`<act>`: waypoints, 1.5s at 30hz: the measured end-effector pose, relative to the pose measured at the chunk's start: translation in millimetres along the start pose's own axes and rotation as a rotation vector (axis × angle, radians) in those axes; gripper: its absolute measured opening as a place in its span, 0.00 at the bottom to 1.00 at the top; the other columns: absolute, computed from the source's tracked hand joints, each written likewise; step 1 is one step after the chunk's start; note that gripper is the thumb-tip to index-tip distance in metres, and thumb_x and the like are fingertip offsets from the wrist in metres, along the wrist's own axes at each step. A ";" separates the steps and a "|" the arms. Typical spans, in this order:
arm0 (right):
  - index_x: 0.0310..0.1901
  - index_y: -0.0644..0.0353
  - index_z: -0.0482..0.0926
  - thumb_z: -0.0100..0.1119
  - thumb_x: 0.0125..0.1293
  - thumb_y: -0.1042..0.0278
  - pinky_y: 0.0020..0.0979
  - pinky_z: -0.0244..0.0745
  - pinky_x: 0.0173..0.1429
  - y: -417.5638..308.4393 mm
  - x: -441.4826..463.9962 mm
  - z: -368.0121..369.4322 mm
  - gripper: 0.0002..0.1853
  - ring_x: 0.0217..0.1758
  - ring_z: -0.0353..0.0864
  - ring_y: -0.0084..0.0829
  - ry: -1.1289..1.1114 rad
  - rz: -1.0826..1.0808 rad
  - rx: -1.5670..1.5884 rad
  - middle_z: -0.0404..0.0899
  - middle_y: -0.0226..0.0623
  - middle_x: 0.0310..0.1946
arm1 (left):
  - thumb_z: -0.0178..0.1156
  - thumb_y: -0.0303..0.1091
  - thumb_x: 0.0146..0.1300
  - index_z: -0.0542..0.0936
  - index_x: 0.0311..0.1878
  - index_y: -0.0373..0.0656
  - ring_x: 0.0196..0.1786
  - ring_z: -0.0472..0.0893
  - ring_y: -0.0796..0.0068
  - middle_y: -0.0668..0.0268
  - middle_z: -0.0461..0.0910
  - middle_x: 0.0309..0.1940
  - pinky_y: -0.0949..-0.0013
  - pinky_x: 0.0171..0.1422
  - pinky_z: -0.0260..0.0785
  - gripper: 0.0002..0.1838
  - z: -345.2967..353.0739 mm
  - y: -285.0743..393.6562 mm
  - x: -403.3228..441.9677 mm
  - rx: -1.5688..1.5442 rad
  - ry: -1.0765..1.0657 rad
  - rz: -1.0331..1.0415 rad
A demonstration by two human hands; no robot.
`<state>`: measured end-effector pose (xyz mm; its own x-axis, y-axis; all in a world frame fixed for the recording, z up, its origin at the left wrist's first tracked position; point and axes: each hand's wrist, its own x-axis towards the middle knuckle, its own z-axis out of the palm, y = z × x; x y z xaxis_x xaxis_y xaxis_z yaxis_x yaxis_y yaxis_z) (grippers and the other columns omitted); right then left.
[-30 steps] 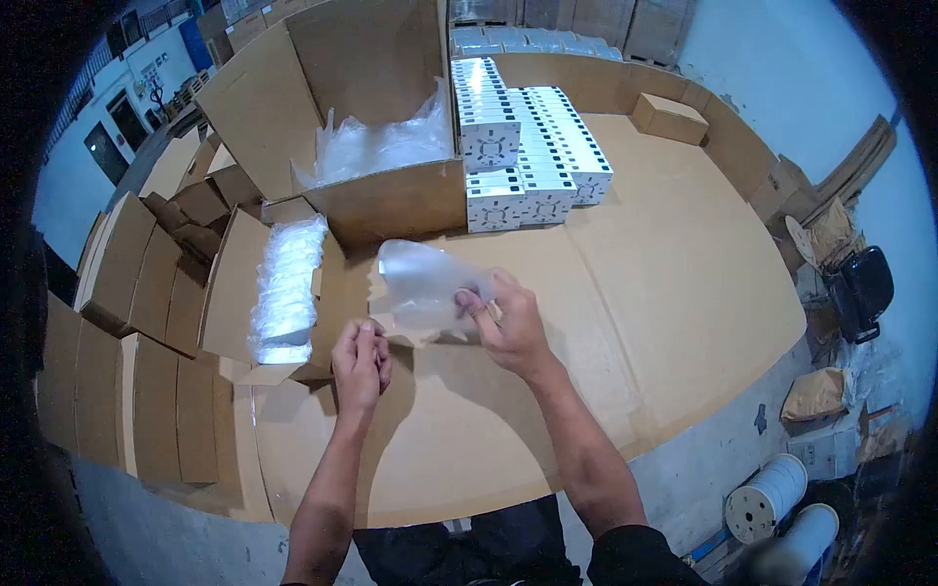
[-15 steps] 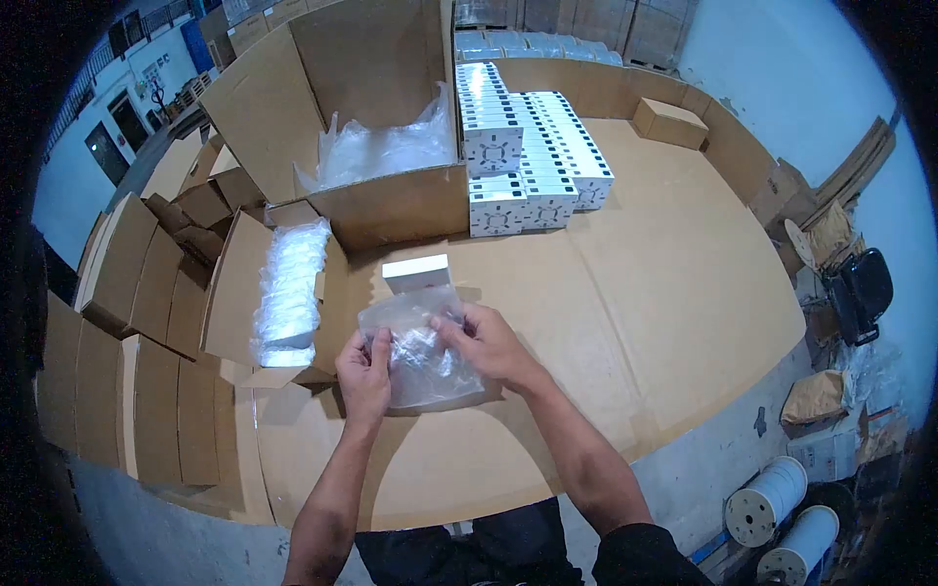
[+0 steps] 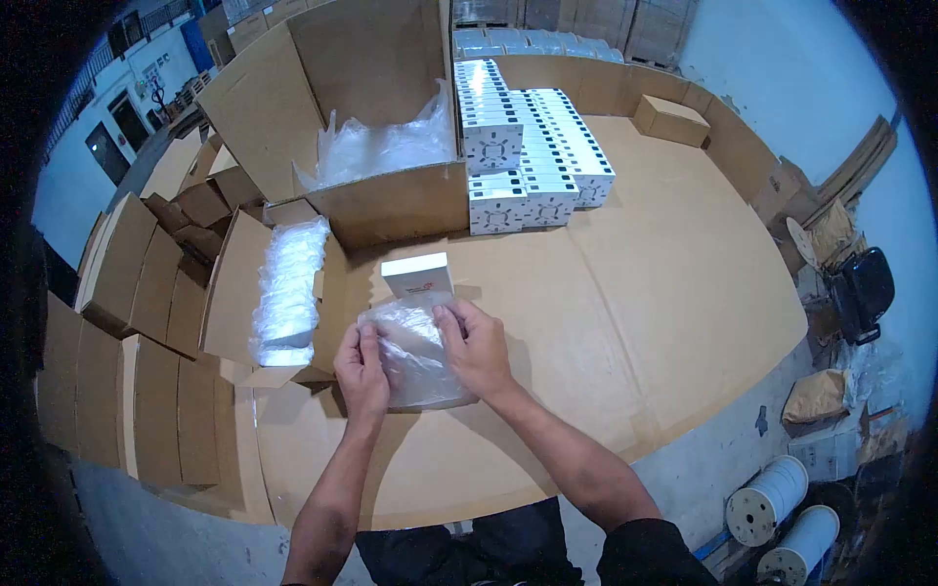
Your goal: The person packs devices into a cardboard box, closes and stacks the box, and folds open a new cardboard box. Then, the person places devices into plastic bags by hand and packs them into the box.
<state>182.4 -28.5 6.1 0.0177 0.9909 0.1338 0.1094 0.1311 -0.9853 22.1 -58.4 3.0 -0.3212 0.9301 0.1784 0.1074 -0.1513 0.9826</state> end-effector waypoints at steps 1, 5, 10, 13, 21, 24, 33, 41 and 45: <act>0.41 0.67 0.82 0.58 0.77 0.65 0.28 0.74 0.35 1.2 0.1 2.0 0.12 0.28 0.79 0.20 0.050 -0.134 -0.038 0.81 0.33 0.24 | 0.55 0.45 0.79 0.80 0.43 0.40 0.25 0.71 0.85 0.75 0.74 0.26 0.75 0.31 0.66 0.17 -1.7 -0.3 1.5 -0.059 0.025 -0.013; 0.40 0.68 0.82 0.58 0.76 0.66 0.30 0.74 0.35 -1.5 1.2 -3.0 0.12 0.29 0.79 0.22 0.045 -0.101 -0.068 0.82 0.35 0.25 | 0.51 0.48 0.81 0.78 0.47 0.39 0.43 0.73 0.83 0.72 0.76 0.37 0.75 0.50 0.68 0.19 -2.9 -4.3 5.3 -0.053 0.104 0.064; 0.39 0.67 0.82 0.59 0.75 0.66 0.28 0.73 0.35 -2.7 1.0 -3.3 0.12 0.29 0.78 0.19 0.065 -0.089 -0.063 0.82 0.34 0.25 | 0.70 0.34 0.68 0.77 0.47 0.39 0.30 0.77 0.86 0.70 0.81 0.36 0.80 0.30 0.69 0.13 7.2 0.6 -2.8 -0.197 -0.169 -0.100; 0.39 0.66 0.82 0.60 0.75 0.66 0.26 0.73 0.35 3.7 5.3 -6.2 0.11 0.30 0.77 0.17 0.037 -0.059 0.003 0.82 0.32 0.25 | 0.76 0.29 0.61 0.77 0.47 0.39 0.31 0.79 0.86 0.68 0.82 0.36 0.79 0.30 0.71 0.17 5.9 -2.2 -3.2 -0.164 -0.200 -0.140; 0.42 0.63 0.83 0.61 0.74 0.69 0.28 0.75 0.42 -9.7 29.2 -48.7 0.07 0.37 0.80 0.22 0.212 -0.140 0.079 0.83 0.32 0.35 | 0.79 0.36 0.58 0.79 0.46 0.39 0.38 0.82 0.80 0.68 0.83 0.36 0.72 0.44 0.76 0.20 0.6 -16.8 -1.6 -0.005 -0.172 -0.017; 0.44 0.62 0.83 0.67 0.66 0.71 0.35 0.77 0.49 -33.9 25.9 -46.5 0.08 0.44 0.81 0.32 0.176 -0.460 -0.261 0.83 0.36 0.39 | 0.79 0.37 0.57 0.79 0.46 0.39 0.40 0.82 0.80 0.67 0.84 0.37 0.71 0.46 0.76 0.21 0.6 -13.0 -1.9 0.022 -0.185 -0.005; 0.47 0.55 0.85 0.77 0.53 0.68 0.40 0.73 0.57 -56.7 19.9 -19.6 0.19 0.52 0.77 0.38 -0.192 -0.789 -0.640 0.80 0.35 0.48 | 0.79 0.34 0.56 0.79 0.46 0.39 0.38 0.83 0.76 0.63 0.85 0.35 0.67 0.44 0.77 0.20 1.0 -9.7 -2.0 0.104 -0.168 0.062; 0.42 0.55 0.88 0.74 0.59 0.58 0.39 0.68 0.57 -78.7 16.7 -6.2 0.13 0.50 0.77 0.35 -0.383 -0.430 -0.732 0.81 0.34 0.39 | 0.75 0.22 0.56 0.78 0.48 0.39 0.35 0.84 0.69 0.60 0.84 0.33 0.64 0.41 0.76 0.18 -6.4 -11.2 -5.6 0.240 -0.232 0.225; 0.39 0.57 0.90 0.69 0.62 0.49 0.42 0.65 0.57 -74.6 13.7 7.8 0.18 0.47 0.78 0.39 -0.308 -0.242 -0.668 0.82 0.39 0.36 | 0.73 0.20 0.58 0.78 0.50 0.37 0.35 0.85 0.69 0.59 0.84 0.33 0.65 0.41 0.77 0.18 -4.0 -11.4 -7.5 0.066 -0.219 0.124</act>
<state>166.7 -24.4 80.6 -0.3494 0.9142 0.2052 0.6534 0.3946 -0.6460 19.5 -65.0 -9.3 -0.0906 0.9572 0.2749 0.1971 -0.2533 0.9471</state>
